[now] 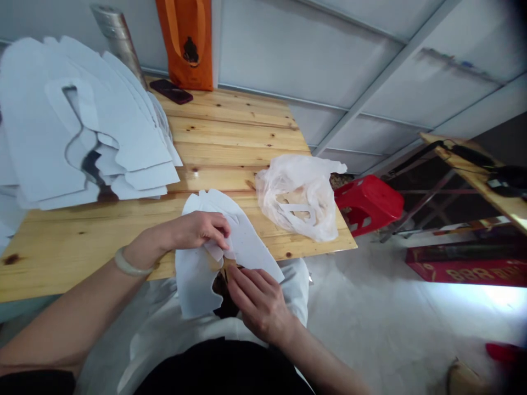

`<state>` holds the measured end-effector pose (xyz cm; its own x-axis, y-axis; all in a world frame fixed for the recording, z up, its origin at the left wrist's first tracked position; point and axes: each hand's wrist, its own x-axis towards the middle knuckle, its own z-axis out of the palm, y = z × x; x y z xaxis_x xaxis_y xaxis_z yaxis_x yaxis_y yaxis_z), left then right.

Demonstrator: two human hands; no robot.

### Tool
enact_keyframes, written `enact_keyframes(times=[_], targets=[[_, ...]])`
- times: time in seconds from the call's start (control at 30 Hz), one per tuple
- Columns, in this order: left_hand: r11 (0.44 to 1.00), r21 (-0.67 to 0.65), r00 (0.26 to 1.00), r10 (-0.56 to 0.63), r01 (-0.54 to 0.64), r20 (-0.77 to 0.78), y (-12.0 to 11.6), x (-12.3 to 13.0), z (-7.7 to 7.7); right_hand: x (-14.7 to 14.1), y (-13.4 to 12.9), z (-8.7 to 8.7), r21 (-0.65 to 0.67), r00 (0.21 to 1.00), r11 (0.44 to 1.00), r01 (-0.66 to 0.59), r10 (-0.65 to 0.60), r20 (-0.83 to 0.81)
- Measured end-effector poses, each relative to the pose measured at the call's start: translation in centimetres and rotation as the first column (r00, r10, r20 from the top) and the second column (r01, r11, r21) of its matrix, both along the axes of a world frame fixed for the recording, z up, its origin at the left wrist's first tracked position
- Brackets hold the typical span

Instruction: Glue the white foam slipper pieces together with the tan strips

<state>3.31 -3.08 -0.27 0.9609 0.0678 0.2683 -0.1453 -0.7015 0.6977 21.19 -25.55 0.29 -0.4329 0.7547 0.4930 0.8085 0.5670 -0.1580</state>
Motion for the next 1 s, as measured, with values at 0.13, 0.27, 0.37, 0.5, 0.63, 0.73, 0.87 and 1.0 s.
enact_keyframes(times=[0.13, 0.27, 0.37, 0.5, 0.63, 0.73, 0.87, 1.0], targets=[[0.999, 0.041, 1.0, -0.003, 0.003, -0.017, -0.1, 0.0, 0.2, -0.3, -0.2, -0.3, -0.001, 0.999, 1.0, -0.01, 0.01, -0.036], [0.997, 0.08, 1.0, 0.006, -0.004, -0.029, -0.3, 0.0, 0.5, -0.7, -0.3, -0.2, -0.022, 1.0, 1.0, 0.005, -0.005, -0.016], [0.995, 0.1, 0.998, -0.011, 0.017, -0.059, -0.3, 0.1, 0.5, -0.9, -0.2, 0.0, -0.039, 1.0, 0.999, 0.014, -0.014, -0.013], [0.991, 0.126, 0.996, -0.025, 0.036, -0.084, -0.2, 0.1, 0.2, -1.0, -0.1, 0.1, -0.06, 1.0, 0.998, 0.001, -0.002, -0.016], [0.991, 0.132, 0.997, -0.016, 0.026, -0.074, -0.2, 0.1, 0.1, -1.2, -0.3, 0.4, -0.037, 1.0, 0.999, -0.021, 0.021, 0.002], [0.993, 0.117, 0.998, -0.014, 0.022, -0.069, -0.2, 0.1, 0.1, -1.2, -0.4, 0.9, -0.044, 1.0, 0.999, -0.013, 0.014, 0.019], [0.994, 0.108, 0.996, -0.002, 0.012, -0.091, -0.3, 0.1, 0.1, -1.4, -0.9, 1.5, -0.068, 0.999, 0.998, -0.017, 0.019, 0.027], [0.994, 0.108, 0.994, 0.01, 0.002, -0.11, -0.6, 0.2, 0.6, -2.0, -1.9, 1.6, -0.168, 0.994, 0.979, -0.111, 0.106, -0.042]])
